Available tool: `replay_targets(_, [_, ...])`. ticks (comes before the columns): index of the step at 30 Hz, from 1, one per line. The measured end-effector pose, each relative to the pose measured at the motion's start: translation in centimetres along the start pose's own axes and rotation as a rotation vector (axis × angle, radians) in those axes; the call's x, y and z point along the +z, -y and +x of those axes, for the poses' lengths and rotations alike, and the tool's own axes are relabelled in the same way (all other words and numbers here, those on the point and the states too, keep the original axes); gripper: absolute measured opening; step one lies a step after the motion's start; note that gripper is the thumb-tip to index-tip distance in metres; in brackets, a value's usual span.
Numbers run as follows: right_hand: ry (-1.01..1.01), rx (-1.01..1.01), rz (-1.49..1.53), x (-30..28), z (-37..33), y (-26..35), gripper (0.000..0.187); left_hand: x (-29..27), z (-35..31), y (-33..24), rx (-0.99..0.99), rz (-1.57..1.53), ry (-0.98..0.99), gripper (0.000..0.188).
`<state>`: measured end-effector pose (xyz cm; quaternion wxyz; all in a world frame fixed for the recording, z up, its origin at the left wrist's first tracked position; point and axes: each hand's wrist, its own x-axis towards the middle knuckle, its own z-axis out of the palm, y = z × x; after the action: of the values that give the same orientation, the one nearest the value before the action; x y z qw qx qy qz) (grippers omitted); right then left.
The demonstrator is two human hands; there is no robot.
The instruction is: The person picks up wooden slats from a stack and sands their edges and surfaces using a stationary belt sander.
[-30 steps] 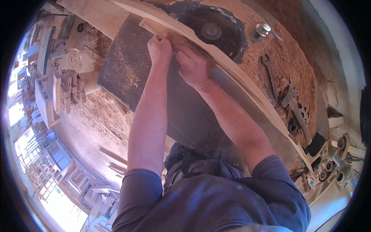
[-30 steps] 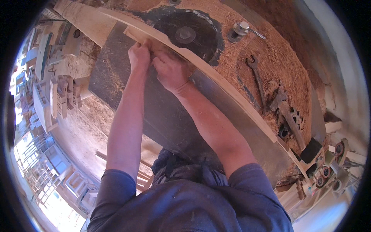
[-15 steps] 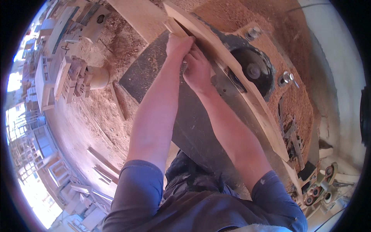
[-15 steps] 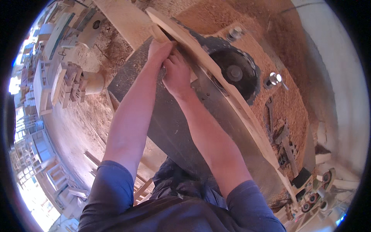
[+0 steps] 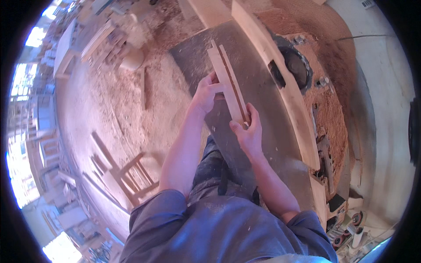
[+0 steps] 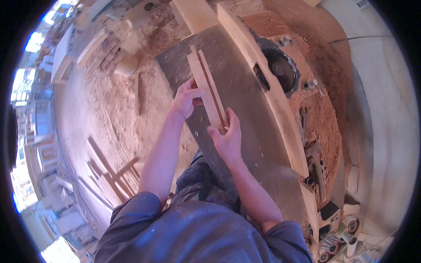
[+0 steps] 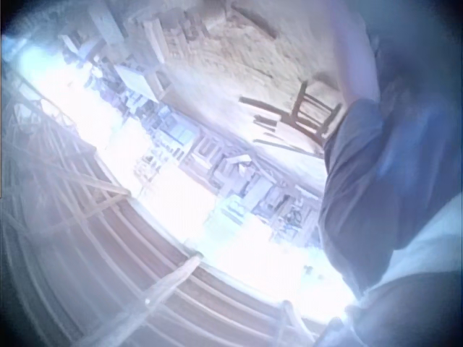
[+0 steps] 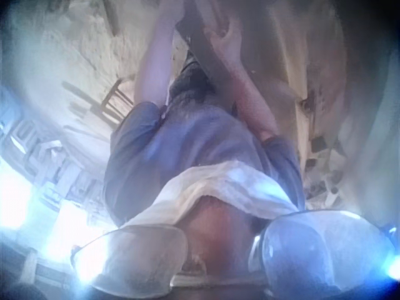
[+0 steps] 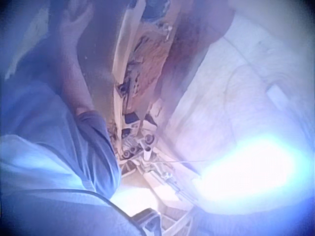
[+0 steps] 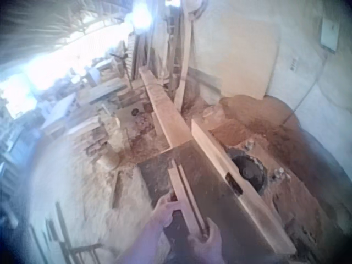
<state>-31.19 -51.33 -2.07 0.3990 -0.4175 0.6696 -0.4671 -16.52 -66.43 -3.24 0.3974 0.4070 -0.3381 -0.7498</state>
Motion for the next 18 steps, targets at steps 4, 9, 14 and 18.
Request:
replay_targets(4, [0.22,-0.042,-0.084,-2.1,-7.2,-0.6,0.083,2.5,-12.0,4.2,0.075,-0.167,-0.224,0.047])
replay_targets(9, [0.416,0.005,-0.012,-2.0,-19.2,-2.5,0.08,3.5,-21.6,12.3,0.108,0.281,-0.744,0.077])
replay_targets(14, [0.938,0.003,-0.269,-0.8,-26.2,-4.0,0.072,-2.2,-34.6,13.0,-0.004,0.314,-1.066,0.073])
replay_targets(18, [1.215,-0.165,-0.55,0.2,-27.3,-9.0,0.063,-7.7,-42.7,15.6,-0.003,0.144,-1.41,0.069])
